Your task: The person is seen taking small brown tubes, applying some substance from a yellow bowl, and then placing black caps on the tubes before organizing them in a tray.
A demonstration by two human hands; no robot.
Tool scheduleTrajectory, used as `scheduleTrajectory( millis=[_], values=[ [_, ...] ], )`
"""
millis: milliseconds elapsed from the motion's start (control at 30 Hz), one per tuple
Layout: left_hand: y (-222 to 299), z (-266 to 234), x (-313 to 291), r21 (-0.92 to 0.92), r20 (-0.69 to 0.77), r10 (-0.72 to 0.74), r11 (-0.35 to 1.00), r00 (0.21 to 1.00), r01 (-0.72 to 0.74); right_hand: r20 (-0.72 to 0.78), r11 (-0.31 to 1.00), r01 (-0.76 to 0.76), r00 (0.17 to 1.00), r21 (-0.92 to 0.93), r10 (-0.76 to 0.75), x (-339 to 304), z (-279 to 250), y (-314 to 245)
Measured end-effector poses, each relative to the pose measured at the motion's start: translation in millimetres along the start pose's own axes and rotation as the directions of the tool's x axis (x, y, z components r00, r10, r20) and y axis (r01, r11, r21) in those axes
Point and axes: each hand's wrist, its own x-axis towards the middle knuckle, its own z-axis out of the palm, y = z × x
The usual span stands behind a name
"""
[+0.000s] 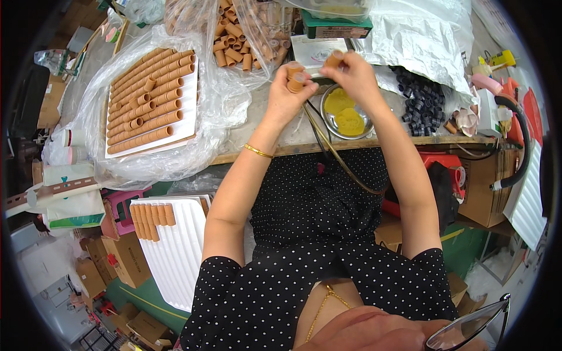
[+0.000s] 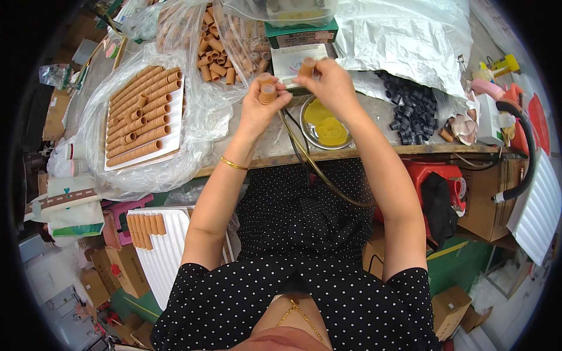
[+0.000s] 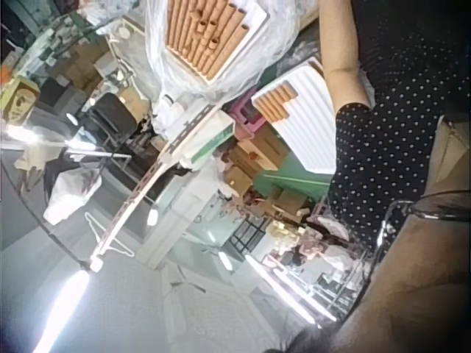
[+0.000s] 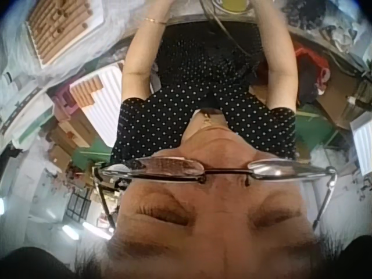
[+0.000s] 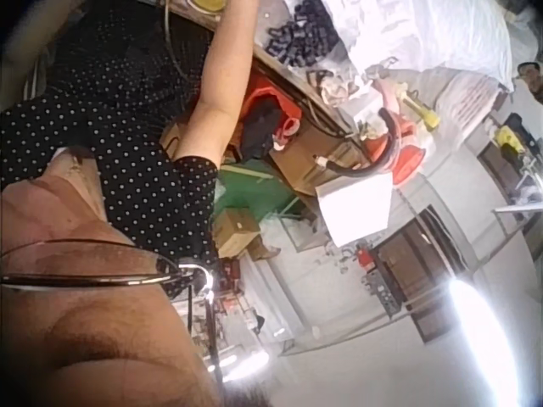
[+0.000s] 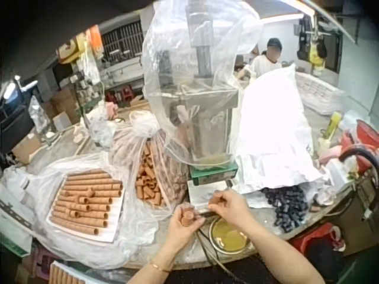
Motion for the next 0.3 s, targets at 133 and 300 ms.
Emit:
scheduleTrajectory(
  millis=[133,300],
  values=[
    [0.6,15.7,-5.0,-0.136,-0.135,-0.042,0.99,0.99,0.023,-0.22,0.968,0.064,0.968,-0.242,-0.119,36.9,12.1,23.5],
    [-3.7,11.2,-12.4,-0.146,-0.118,-0.037,0.989,0.992,0.019,-0.208,0.968,-0.008,0.977,-0.249,-0.045,43.2,16.1,30.5]
  ],
)
